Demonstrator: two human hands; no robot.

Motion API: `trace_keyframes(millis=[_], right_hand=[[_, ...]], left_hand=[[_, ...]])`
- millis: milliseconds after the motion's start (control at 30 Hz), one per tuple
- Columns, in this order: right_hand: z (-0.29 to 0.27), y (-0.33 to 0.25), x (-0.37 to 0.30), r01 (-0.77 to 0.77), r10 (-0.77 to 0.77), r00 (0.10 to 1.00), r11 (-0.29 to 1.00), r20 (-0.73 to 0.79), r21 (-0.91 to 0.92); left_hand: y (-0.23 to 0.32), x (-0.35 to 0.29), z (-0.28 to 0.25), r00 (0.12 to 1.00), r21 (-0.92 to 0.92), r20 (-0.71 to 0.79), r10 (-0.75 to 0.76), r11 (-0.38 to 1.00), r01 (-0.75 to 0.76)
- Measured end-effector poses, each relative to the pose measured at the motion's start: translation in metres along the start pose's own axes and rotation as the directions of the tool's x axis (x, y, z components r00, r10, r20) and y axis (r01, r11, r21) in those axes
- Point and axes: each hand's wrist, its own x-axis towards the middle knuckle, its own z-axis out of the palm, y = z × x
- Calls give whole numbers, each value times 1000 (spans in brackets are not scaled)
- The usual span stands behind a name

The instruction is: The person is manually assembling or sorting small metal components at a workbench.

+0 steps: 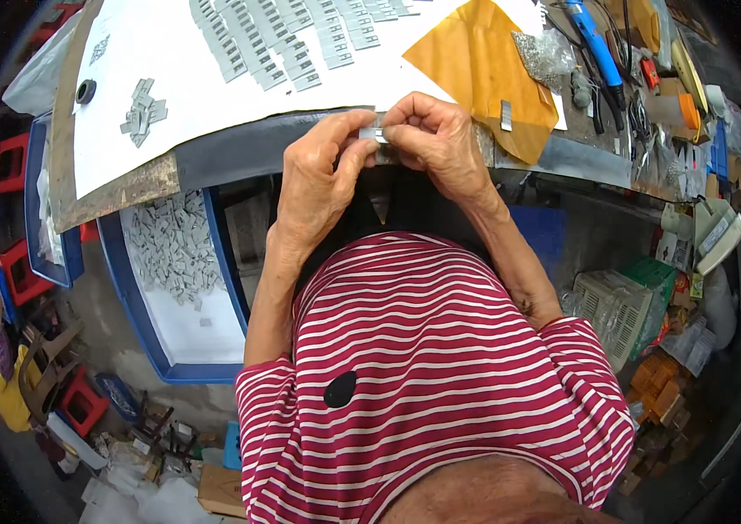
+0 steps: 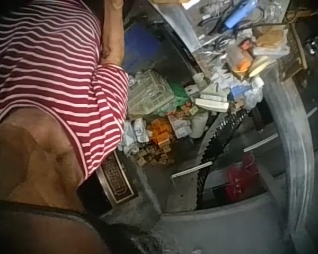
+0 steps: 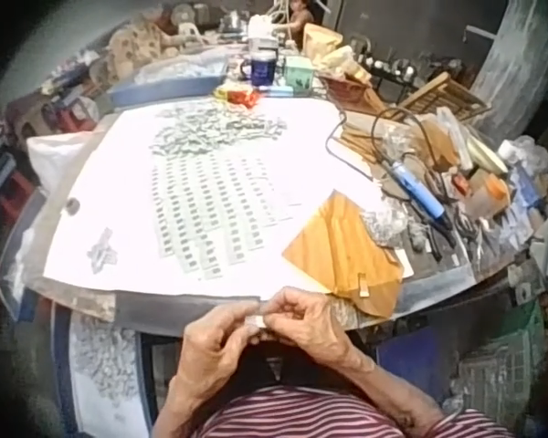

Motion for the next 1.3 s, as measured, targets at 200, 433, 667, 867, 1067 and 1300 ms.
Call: trace_keyframes(millis=[200,433,667,867,1067,1300], right_hand=[[0,-1,6,-17,18,998,1000,60,-21],[6,-8,7,79,-69,996,975,55,-209],[10,-9,11,80,-68,996,972,60,-221],[16,-10,18,31,-20,994,994,108,-109],[29,-3,30,42,-53,993,994,109,99],[40,-5,40,59,-66,990,997,125,53]], left_hand=[[-5,-1,-5,986,237,13,164,958,-162],[-7,-3,-6,978,265,10,210,942,-205],[-6,-1,-12,960,337,-11,278,905,-258],[1,0,-26,969,423,-19,245,880,-215],[-3,2,-39,970,476,-55,235,860,-181],[-4,3,-49,958,547,-83,274,816,-186]])
